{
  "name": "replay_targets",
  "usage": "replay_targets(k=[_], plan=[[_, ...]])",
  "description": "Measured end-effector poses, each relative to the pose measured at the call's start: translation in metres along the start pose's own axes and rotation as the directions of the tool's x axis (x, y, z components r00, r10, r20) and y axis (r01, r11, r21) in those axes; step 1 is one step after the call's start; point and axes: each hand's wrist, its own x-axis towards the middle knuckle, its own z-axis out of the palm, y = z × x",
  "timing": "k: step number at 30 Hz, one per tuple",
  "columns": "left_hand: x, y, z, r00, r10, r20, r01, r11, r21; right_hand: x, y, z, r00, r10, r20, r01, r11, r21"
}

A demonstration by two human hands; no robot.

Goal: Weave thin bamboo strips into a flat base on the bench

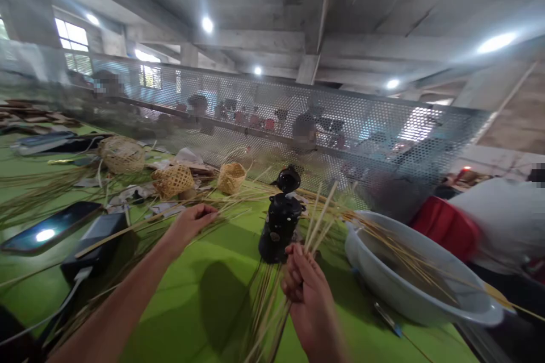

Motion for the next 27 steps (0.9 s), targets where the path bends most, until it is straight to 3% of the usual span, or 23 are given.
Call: replay_targets(k=[6,9,12,17,21,27], plan=[[-0.014,0.026,0.017,0.991,0.002,0.137,0.040,0.951,-0.307,-0.001,0.004,0.004,0.996,-0.070,0.047,0.072,0.997,-0.039],[-0.025,0.037,0.032,0.970,0.036,0.242,0.055,0.931,-0.361,-0.002,0.004,0.008,0.993,-0.100,0.067,0.103,0.993,-0.049],[-0.038,0.044,0.050,0.950,0.112,0.290,-0.005,0.938,-0.346,-0.003,0.003,0.010,0.990,-0.117,0.083,0.122,0.991,-0.063],[-0.053,0.041,0.071,0.921,0.259,0.291,-0.202,0.956,-0.211,-0.003,0.002,0.010,0.985,-0.154,0.073,0.158,0.986,-0.052],[-0.055,0.035,0.075,0.888,0.300,0.348,-0.287,0.954,-0.089,0.001,0.001,0.007,0.976,-0.215,0.024,0.216,0.975,-0.046],[-0.051,0.026,0.074,0.879,0.284,0.384,-0.300,0.954,-0.020,0.010,-0.003,0.002,0.959,-0.277,-0.059,0.276,0.961,-0.020]])
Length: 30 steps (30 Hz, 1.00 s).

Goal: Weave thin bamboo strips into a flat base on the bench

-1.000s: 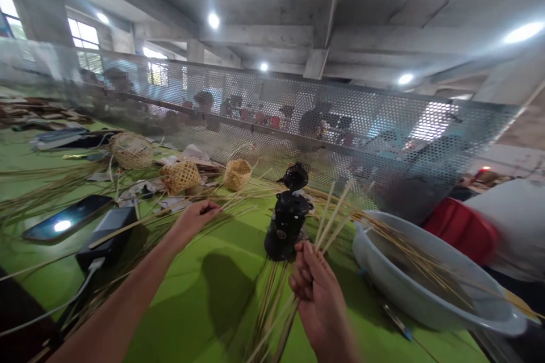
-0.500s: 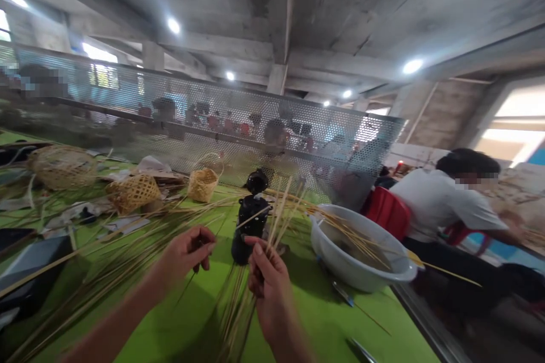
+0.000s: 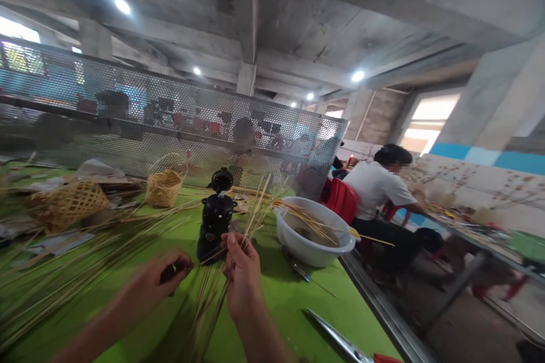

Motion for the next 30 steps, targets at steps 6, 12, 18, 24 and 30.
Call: replay_targets(k=[6,12,18,24,30], plan=[[0.002,-0.008,-0.006,1.000,-0.026,0.014,0.025,0.999,0.041,0.002,-0.003,-0.001,0.999,-0.024,0.025,0.022,0.999,0.047],[0.009,-0.025,-0.021,0.999,-0.025,-0.019,0.027,0.993,0.117,0.008,-0.009,-0.002,0.999,-0.037,-0.017,0.038,0.992,0.119],[0.010,-0.033,-0.052,0.990,-0.046,-0.133,0.056,0.996,0.073,0.012,-0.021,-0.006,0.994,-0.096,-0.061,0.103,0.987,0.121],[-0.002,-0.029,-0.090,0.918,-0.168,-0.358,0.142,0.985,-0.097,0.007,-0.028,-0.015,0.997,-0.079,-0.011,0.079,0.994,0.072],[-0.002,-0.036,-0.118,0.783,-0.111,-0.612,0.356,0.887,0.295,0.004,-0.026,-0.023,1.000,0.024,0.018,-0.024,1.000,0.006]])
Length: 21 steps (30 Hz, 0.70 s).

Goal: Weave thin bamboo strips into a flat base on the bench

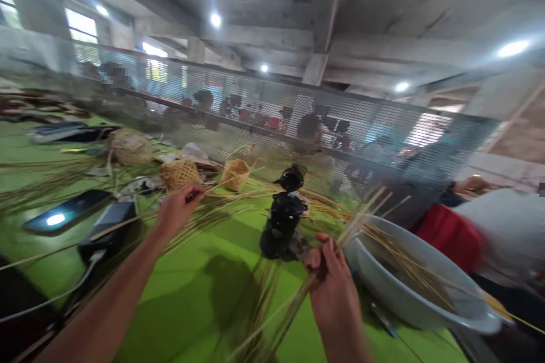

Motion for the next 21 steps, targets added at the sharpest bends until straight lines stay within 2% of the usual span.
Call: replay_targets(k=[3,6,10,13,17,21], plan=[[0.007,-0.011,0.000,0.998,-0.055,-0.023,0.058,0.983,0.174,0.001,0.001,-0.002,0.998,0.071,0.001,-0.071,0.997,0.012],[0.009,-0.024,0.004,0.995,-0.099,0.027,0.087,0.950,0.300,0.003,0.003,-0.004,0.992,0.126,0.014,-0.126,0.991,0.047],[0.005,-0.039,0.011,0.986,-0.154,0.057,0.115,0.896,0.428,0.005,0.004,-0.004,0.995,0.095,-0.004,-0.095,0.995,-0.002],[0.001,-0.042,0.014,0.984,-0.155,0.089,0.094,0.874,0.477,0.003,0.003,-0.001,0.997,0.071,-0.034,-0.073,0.996,-0.048],[-0.001,-0.042,0.017,0.966,-0.176,0.187,0.058,0.859,0.508,0.001,0.003,0.000,0.994,0.097,-0.043,-0.099,0.994,-0.039],[-0.001,-0.047,0.020,0.953,-0.217,0.212,0.068,0.834,0.548,0.003,0.006,-0.003,0.992,0.118,-0.032,-0.119,0.993,-0.020]])
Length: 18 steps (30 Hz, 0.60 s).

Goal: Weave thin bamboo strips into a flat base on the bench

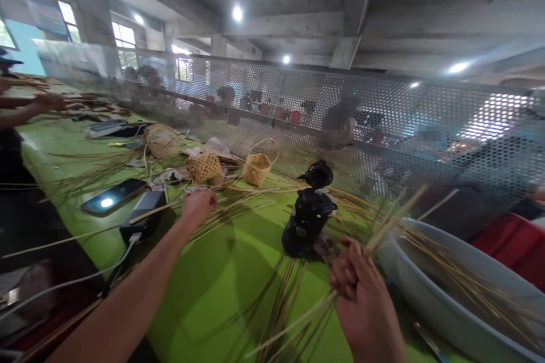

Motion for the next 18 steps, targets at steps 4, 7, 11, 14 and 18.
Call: replay_targets(k=[4,7,11,14,18], plan=[[0.000,0.000,0.003,1.000,-0.007,0.012,0.007,1.000,0.025,0.000,0.002,0.001,1.000,0.004,0.008,-0.004,1.000,-0.005],[-0.001,0.004,0.000,0.999,-0.015,-0.044,0.015,1.000,0.006,-0.001,0.002,0.004,1.000,0.013,-0.002,-0.013,1.000,-0.009],[-0.004,0.014,-0.011,0.984,-0.019,-0.175,0.006,0.997,-0.074,-0.002,0.002,0.007,0.999,0.031,-0.020,-0.031,1.000,-0.001],[-0.007,0.022,-0.017,0.965,0.009,-0.263,-0.053,0.985,-0.163,-0.002,0.004,0.008,0.999,0.039,-0.019,-0.038,0.999,0.013],[-0.009,0.027,-0.019,0.935,0.053,-0.351,-0.165,0.940,-0.297,-0.002,0.005,0.009,1.000,0.030,0.000,-0.030,1.000,0.006]])
